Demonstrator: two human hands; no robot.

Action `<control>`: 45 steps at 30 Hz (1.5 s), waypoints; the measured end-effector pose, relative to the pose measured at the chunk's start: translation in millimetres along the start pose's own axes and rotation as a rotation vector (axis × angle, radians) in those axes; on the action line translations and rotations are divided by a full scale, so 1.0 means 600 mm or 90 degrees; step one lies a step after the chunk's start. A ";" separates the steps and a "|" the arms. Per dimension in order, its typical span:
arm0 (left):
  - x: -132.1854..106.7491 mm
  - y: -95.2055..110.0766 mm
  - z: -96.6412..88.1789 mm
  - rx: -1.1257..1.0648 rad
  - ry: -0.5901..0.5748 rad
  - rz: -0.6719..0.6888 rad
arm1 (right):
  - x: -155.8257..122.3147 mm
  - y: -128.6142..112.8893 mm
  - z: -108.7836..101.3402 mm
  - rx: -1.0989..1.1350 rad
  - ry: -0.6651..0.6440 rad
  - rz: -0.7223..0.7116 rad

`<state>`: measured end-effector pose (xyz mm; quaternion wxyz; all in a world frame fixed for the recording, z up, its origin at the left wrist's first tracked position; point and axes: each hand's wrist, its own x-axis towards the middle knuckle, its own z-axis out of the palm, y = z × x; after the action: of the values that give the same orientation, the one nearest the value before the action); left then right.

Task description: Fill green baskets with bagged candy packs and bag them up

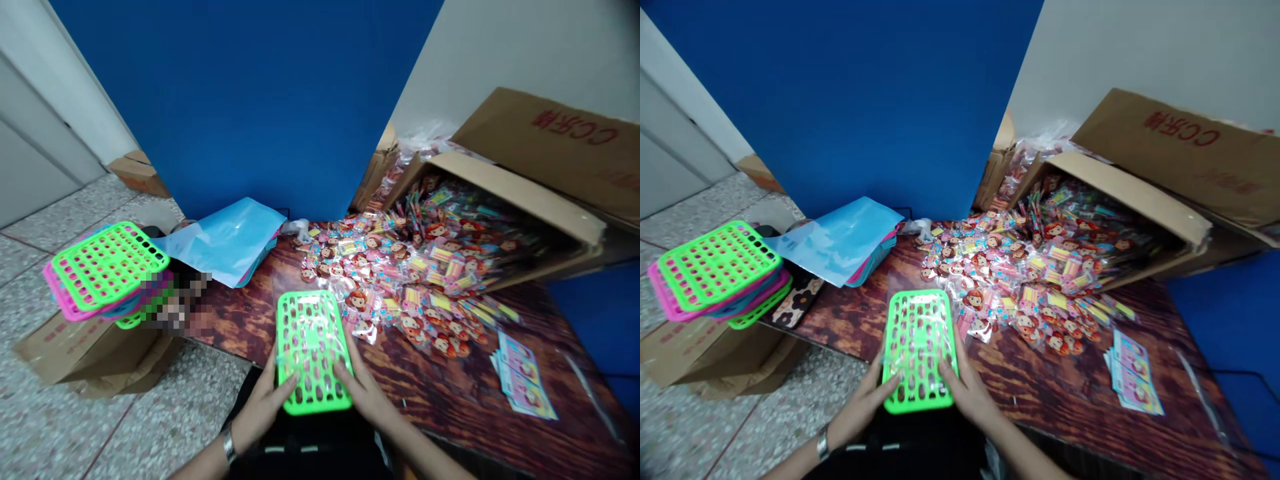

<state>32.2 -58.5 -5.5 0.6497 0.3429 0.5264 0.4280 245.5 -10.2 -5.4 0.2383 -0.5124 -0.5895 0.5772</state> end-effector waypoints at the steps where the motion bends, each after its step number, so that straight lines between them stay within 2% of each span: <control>1: 0.010 0.007 0.002 0.005 0.026 0.019 | 0.015 -0.004 -0.004 -0.009 0.002 -0.023; 4: 0.037 0.014 0.004 -0.005 0.107 0.088 | 0.053 -0.010 -0.011 -0.013 0.038 -0.083; 7: 0.042 0.003 0.004 -0.026 0.148 0.153 | 0.061 -0.001 -0.014 -0.033 0.067 -0.153; 12: 0.027 -0.024 -0.004 0.093 0.190 0.246 | 0.037 0.022 -0.025 -0.248 0.138 -0.262; 16: 0.040 -0.029 -0.024 0.175 0.232 0.240 | 0.036 -0.007 -0.028 -0.415 0.225 -0.382; 18: 0.052 -0.025 -0.035 0.238 0.239 0.249 | 0.045 -0.035 -0.019 -0.523 0.211 -0.442; 21: 0.065 -0.017 -0.043 0.315 0.262 0.279 | 0.063 -0.074 0.003 -0.703 0.137 -0.485; 24: 0.071 -0.011 -0.041 0.301 0.302 0.280 | 0.079 -0.092 0.023 -0.826 0.109 -0.542; 27: 0.072 -0.014 -0.033 0.260 0.317 0.261 | 0.090 -0.099 0.034 -0.874 0.083 -0.615; 31: 0.059 -0.025 -0.010 0.175 0.305 0.232 | 0.100 -0.113 0.046 -0.907 0.037 -0.623; 36: 0.032 -0.025 0.029 -0.021 0.214 0.233 | 0.112 -0.124 0.062 -0.914 0.037 -0.626; 37: 0.030 -0.024 0.035 -0.032 0.214 0.245 | 0.115 -0.123 0.064 -0.905 0.051 -0.608; 41: 0.029 -0.021 0.039 0.024 0.291 0.260 | 0.122 -0.116 0.066 -0.829 0.099 -0.512; 45: 0.035 -0.036 0.034 0.058 0.277 0.243 | 0.123 -0.113 0.068 -0.815 0.097 -0.474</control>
<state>57.6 -47.8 -28.6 0.4132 0.3645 0.5980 0.5820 160.8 49.8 25.6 0.1134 -0.3563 -0.9268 -0.0350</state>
